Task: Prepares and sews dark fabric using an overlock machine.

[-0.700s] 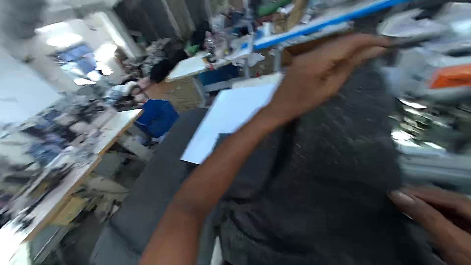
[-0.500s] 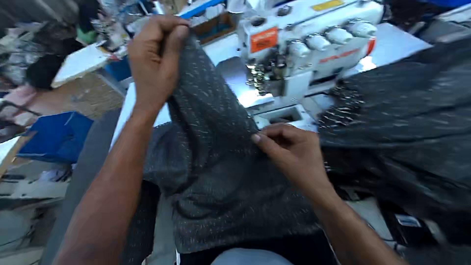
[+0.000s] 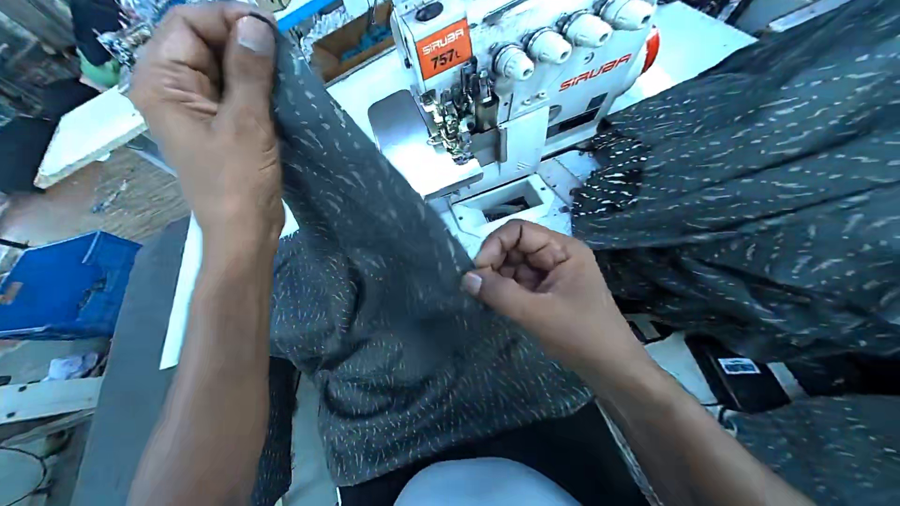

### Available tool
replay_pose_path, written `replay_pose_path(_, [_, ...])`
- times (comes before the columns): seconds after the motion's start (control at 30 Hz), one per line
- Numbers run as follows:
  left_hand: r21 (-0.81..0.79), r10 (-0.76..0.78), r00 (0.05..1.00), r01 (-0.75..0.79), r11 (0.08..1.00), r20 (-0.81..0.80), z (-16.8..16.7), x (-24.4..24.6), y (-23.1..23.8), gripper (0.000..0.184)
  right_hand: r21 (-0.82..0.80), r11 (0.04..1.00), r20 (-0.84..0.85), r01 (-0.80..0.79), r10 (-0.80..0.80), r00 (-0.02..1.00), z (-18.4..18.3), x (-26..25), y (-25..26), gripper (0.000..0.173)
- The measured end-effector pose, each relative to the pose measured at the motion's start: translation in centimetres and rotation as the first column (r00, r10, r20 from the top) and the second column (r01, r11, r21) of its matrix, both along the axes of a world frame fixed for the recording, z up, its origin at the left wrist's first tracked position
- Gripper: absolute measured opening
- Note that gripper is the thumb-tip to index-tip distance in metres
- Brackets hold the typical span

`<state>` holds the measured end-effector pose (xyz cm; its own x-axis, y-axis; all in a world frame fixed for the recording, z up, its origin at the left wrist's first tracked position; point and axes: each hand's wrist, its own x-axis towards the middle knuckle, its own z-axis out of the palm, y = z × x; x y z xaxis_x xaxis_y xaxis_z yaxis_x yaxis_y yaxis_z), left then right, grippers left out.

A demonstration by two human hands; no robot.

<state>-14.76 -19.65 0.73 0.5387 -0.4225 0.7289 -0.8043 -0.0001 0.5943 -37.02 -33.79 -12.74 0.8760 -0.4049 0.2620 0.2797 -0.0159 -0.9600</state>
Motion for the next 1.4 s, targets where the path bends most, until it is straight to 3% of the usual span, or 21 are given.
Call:
replay_pose_path(0.07, [0.124,0.028,0.992,-0.044,0.991,0.124,-3.2,1.0,-2.3,0.02,-0.024,0.997,-0.125,-0.08,0.076,0.989,-1.4,-1.1,-0.3,0.03])
replay_pose_path(0.1, [0.196,0.018,0.991,-0.045,0.98,0.136,-5.5,1.1,-3.6,0.021,-0.058,0.995,-0.198,-0.083,0.07,0.978,-3.1,-1.6,-0.4,0.029])
replay_pose_path(0.17, [0.287,-0.024,0.998,0.008,0.958,0.052,-9.8,0.5,-6.0,0.018,-0.102,0.993,-0.275,-0.06,0.03,0.961,-7.2,-2.7,-0.4,0.012])
replay_pose_path(0.27, [0.335,-0.055,0.996,0.074,0.939,-0.067,-13.5,-0.5,-7.4,0.017,-0.124,0.991,-0.319,-0.054,0.011,0.948,-10.7,-4.7,0.1,0.016])
replay_pose_path(0.33, [0.351,-0.041,0.994,0.073,0.934,-0.098,-13.7,-0.7,-7.5,0.025,-0.132,0.99,-0.338,-0.047,0.0,0.941,-11.2,-5.0,0.1,0.017])
replay_pose_path(0.4, [0.362,-0.049,0.998,0.061,0.93,-0.044,-13.5,-0.6,-7.5,0.02,-0.148,0.987,-0.332,-0.067,0.014,0.943,-11.3,-4.8,-0.3,0.018])
replay_pose_path(0.47, [0.44,-0.018,0.993,-0.035,0.897,0.117,-13.5,-1.1,-7.1,0.017,-0.133,0.986,-0.331,-0.102,0.053,0.942,-11.3,-4.7,-0.5,0.019])
replay_pose_path(0.57, [0.533,0.045,0.948,-0.216,0.818,0.316,-13.8,-4.0,-6.5,0.029,-0.102,0.985,-0.335,-0.139,0.097,0.937,-11.6,-5.0,-0.8,0.019])
replay_pose_path(0.67, [0.568,0.061,0.946,-0.241,0.787,0.317,-14.6,-6.4,-5.9,0.039,-0.071,0.988,-0.341,-0.136,0.105,0.934,-11.5,-5.4,-1.3,0.02])
replay_pose_path(0.8, [0.55,0.029,0.956,-0.192,0.813,0.29,-15.0,-6.1,-5.7,0.039,-0.062,0.99,-0.329,-0.125,0.098,0.939,-11.2,-5.4,-1.7,0.022])
replay_pose_path(1.1, [0.597,0.047,0.948,-0.236,0.767,0.314,-14.3,-6.1,-6.1,0.041,-0.043,0.992,-0.311,-0.119,0.1,0.945,-11.0,-5.3,-2.2,0.022])
replay_pose_path(1.27, [0.609,0.046,0.97,-0.187,0.771,0.239,-14.2,-4.7,-6.1,0.044,-0.079,0.994,-0.289,-0.078,0.052,0.956,-9.7,-4.3,-2.7,0.024])
replay_pose_path(1.4, [0.682,0.023,0.987,-0.128,0.72,0.161,-13.6,-1.7,-6.9,0.052,-0.108,0.992,-0.253,-0.065,0.036,0.967,-8.3,-2.0,-3.6,0.024])
